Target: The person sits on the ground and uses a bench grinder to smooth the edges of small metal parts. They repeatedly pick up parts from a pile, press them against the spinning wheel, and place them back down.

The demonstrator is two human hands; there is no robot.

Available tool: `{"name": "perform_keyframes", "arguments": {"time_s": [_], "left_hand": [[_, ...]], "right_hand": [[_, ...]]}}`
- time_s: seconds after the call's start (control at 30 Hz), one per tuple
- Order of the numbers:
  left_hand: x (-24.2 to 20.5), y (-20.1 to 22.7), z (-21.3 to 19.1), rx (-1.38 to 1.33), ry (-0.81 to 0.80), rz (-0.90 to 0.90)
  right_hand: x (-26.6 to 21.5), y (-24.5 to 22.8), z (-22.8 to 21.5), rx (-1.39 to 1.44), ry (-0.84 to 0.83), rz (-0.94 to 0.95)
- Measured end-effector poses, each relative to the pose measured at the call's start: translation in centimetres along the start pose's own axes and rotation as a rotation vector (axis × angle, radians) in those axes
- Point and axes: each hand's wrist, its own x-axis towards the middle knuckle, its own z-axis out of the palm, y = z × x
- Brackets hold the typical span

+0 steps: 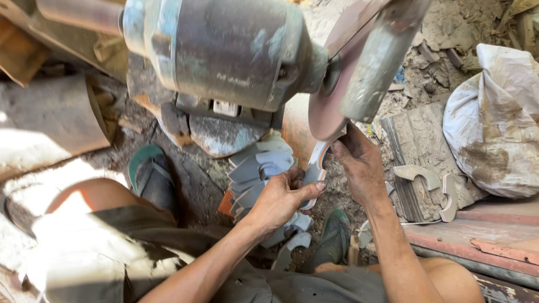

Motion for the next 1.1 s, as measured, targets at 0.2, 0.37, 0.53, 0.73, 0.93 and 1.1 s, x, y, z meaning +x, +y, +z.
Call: {"name": "perform_keyframes", "arguments": {"time_s": [0.2, 0.37, 0.53, 0.73, 0.93, 1.1], "left_hand": [[-0.2, 1.2, -0.2, -0.089, -0.026, -0.027], [-1.4, -0.2, -0.7, -0.087, 0.000, -0.106], [-3.3, -1.4, -1.2, 0.062, -0.010, -0.127], [-2.0, -1.1, -0.4, -0.053, -0.031, -0.046], [-1.1, 0.1, -0.7, -0.092, 0.002, -0.073], [-3.0, -1.2, -1.6, -0.047, 0.000, -0.166]], "right_hand": [[1.4, 0.0, 0.5, -0.159, 0.040, 0.027], [0.4, 2.1, 0.3, -0.124, 0.007, 0.073], [-1.8, 2.8, 0.7, -0.183, -0.024, 0.102], [-1.2, 1.5, 0.1, -0.190, 0.009, 0.102], [0.6, 1.6, 0.6, -0.146, -0.024, 0.019], [-1.4, 2.7, 1.0, -0.210, -0.015, 0.134]]}}
